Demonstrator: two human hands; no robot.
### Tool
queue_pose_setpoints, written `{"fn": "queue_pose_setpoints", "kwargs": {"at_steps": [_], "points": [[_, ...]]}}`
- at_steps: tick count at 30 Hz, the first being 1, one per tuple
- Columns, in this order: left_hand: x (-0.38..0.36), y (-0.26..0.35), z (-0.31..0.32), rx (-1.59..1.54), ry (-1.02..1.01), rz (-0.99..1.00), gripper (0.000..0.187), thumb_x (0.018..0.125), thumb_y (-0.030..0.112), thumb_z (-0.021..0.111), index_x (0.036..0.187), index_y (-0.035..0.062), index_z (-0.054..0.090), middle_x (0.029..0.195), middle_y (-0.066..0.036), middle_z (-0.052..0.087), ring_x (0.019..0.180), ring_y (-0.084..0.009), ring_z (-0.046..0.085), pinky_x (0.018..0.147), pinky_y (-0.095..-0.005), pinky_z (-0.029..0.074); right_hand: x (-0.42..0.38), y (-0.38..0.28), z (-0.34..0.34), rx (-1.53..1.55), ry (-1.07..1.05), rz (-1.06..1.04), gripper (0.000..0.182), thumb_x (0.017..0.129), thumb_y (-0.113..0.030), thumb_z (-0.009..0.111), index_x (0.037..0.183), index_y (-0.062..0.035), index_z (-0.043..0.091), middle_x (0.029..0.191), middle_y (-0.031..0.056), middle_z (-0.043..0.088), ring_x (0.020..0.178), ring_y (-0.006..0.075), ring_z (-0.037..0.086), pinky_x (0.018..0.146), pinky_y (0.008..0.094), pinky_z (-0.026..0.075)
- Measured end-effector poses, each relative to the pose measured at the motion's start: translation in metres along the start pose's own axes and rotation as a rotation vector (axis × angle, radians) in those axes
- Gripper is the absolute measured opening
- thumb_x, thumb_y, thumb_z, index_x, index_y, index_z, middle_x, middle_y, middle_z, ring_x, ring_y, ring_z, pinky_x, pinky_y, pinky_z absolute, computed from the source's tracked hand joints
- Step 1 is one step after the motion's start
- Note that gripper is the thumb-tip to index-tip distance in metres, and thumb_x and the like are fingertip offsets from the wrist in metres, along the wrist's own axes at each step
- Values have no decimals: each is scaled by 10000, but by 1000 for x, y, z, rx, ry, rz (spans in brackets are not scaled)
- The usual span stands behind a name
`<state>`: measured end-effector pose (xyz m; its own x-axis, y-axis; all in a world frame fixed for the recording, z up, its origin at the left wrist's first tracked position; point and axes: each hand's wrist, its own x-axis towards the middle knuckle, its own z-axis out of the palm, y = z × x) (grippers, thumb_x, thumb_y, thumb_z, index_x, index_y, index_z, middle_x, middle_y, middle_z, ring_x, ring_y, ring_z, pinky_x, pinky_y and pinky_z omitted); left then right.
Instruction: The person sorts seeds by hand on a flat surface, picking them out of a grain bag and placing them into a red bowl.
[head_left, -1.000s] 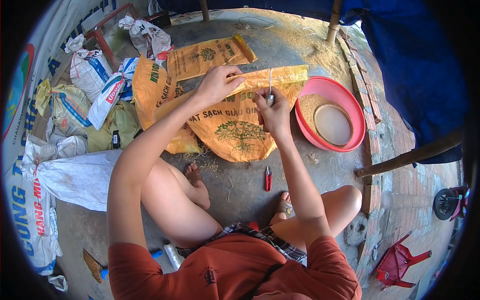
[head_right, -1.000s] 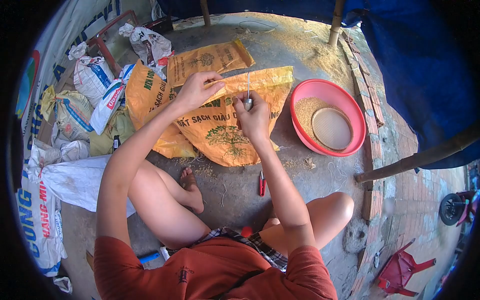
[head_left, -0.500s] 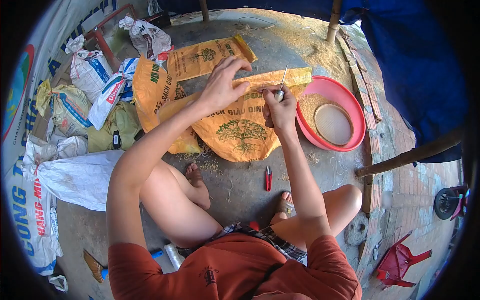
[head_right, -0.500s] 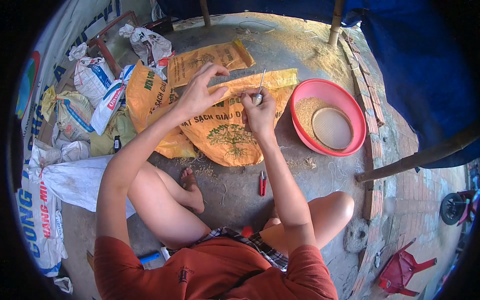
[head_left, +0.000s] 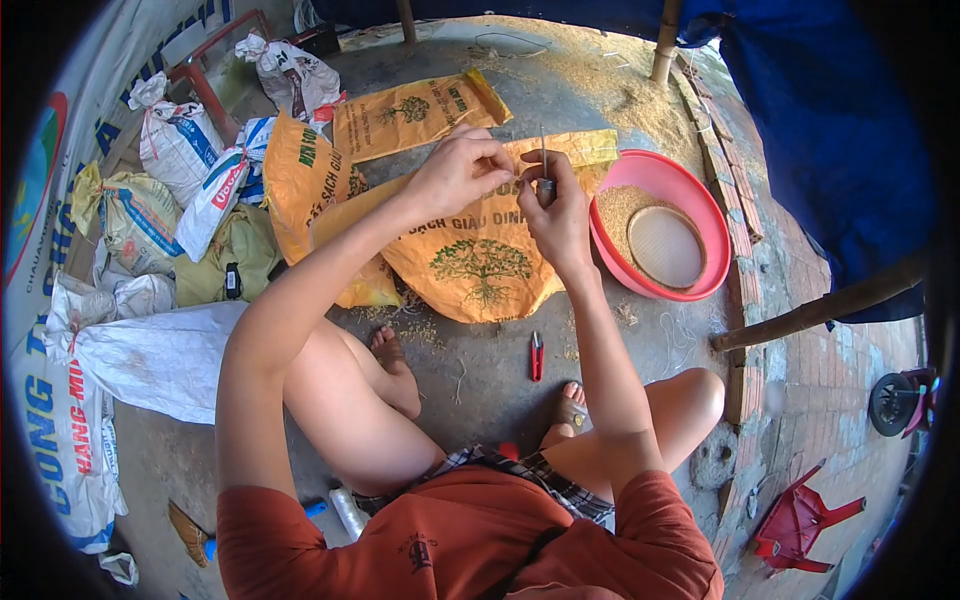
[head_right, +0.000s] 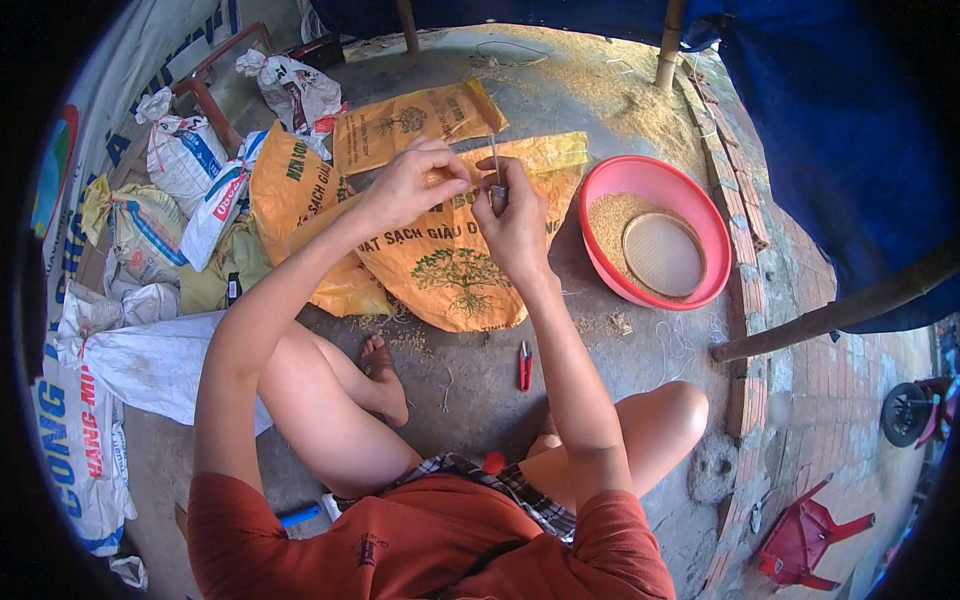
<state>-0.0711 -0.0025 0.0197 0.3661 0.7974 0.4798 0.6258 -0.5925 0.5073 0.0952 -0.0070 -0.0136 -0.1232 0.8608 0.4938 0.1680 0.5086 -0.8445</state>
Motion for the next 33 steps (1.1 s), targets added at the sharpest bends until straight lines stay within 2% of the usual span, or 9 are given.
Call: {"fn": "queue_pose_setpoints", "kwargs": {"at_steps": [4,9,11,13,16,19,22,25,33], "points": [[-5,8,4,180,233,154,111,773,135,632,819,35,616,710,-60,530,788,-227,502,747,-347,392,-1,9,3,-112,43,4,186,775,-61,603,946,-5,553,653,115,582,532,168,535,528,294,427],[-17,19,-1,0,125,-221,102,806,100,611,837,2,610,685,-47,584,507,-86,487,496,-258,405,-7,27,10,-368,78,43,192,757,-127,659,875,6,587,567,138,563,496,255,559,506,342,434],[-19,9,4,-95,152,-187,102,802,87,605,847,-4,605,698,-69,617,524,-106,542,489,-264,428,-9,35,14,-370,88,-1,204,765,-158,678,854,10,602,518,49,492,462,91,426,444,274,361],[-23,2,6,-188,182,-155,104,798,74,599,858,-11,601,710,-91,649,541,-126,598,483,-270,451,-8,40,17,-319,88,31,179,770,-150,671,820,10,605,510,42,498,451,87,420,437,267,357],[-27,16,-2,-334,40,-441,95,799,61,603,846,-21,606,692,-56,648,563,-74,585,514,-236,466,-3,28,12,-224,96,78,160,757,-129,660,777,16,594,521,133,532,474,221,552,488,343,421],[-32,12,-3,-309,0,-427,94,825,44,576,882,-24,607,615,8,582,452,-22,469,436,-195,379,2,15,5,-188,69,78,129,791,-112,628,797,13,596,521,81,542,429,136,508,435,295,395],[-38,4,1,-205,-5,-311,90,815,40,581,878,-13,618,544,10,538,431,-16,432,407,-214,334,4,3,-1,347,-46,331,130,844,-131,592,850,-2,598,651,8,596,387,41,432,334,192,331],[-38,4,2,-38,29,-130,84,802,39,590,866,2,629,469,13,473,410,-18,389,398,-230,291,3,2,1,530,-150,412,147,839,-148,607,852,-2,600,669,19,599,387,38,431,320,188,325],[-35,8,3,-189,16,-330,85,818,47,581,879,-2,616,496,12,517,454,-19,454,439,-205,361,-5,12,14,387,-184,426,162,838,-153,613,841,8,594,626,8,568,377,38,422,316,193,316]]}}
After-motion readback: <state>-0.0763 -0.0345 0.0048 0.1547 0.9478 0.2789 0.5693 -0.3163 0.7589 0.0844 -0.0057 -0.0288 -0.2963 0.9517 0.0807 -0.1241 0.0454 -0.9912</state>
